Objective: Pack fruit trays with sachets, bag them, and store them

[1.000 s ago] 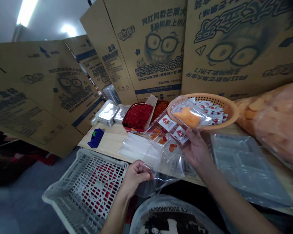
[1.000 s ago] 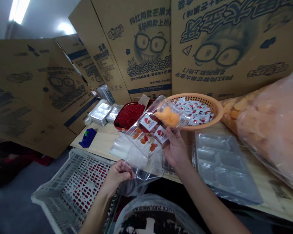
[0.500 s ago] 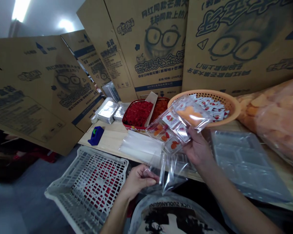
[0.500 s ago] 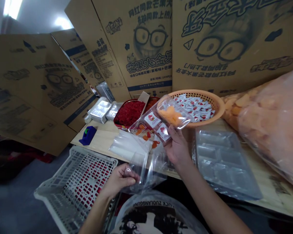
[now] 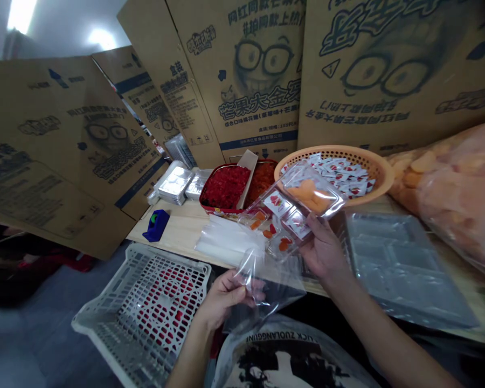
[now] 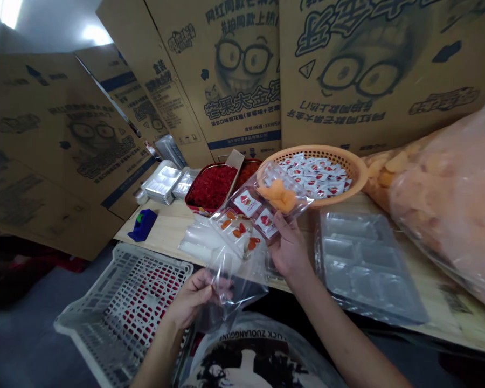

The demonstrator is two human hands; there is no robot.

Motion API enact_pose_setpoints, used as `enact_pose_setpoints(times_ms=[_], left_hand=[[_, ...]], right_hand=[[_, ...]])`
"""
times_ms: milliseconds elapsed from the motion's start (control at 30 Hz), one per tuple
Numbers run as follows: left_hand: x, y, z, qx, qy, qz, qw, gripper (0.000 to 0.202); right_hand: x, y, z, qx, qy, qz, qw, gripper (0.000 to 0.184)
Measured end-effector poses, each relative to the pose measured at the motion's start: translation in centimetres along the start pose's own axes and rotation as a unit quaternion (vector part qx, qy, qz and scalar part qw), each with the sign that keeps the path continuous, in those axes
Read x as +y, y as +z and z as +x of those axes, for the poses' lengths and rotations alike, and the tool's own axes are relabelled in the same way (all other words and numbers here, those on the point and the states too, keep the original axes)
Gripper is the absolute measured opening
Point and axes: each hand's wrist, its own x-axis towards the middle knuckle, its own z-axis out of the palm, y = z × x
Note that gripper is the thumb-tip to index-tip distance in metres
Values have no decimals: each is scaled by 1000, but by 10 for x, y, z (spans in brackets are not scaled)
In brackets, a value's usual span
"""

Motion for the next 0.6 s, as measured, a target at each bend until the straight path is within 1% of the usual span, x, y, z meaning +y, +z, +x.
enact_pose_setpoints(times_ms=[133, 233, 333, 433, 500, 600], left_hand=[[-4, 3, -1, 5, -15, -38, 999, 30], [-9, 5, -5, 5, -33, -20, 999, 32], [-11, 8, -10, 12, -33, 8, 999, 38], [-6, 11, -14, 26, -9, 38, 999, 33], [-1, 11, -14, 46, 9, 75, 996, 30], [7, 9, -13, 67, 21, 130, 989, 29]], right_hand=[[2, -5, 0, 13, 2, -2, 1000, 29], [3, -8, -1, 20, 2, -3, 1000, 31], [1, -7, -2, 23, -3, 3, 1000, 31], [-5, -3, -2, 10, -25, 6, 1000, 28], [-11, 2, -2, 5, -36, 9, 999, 26], [-20, 11, -1, 26, -34, 27, 999, 22]])
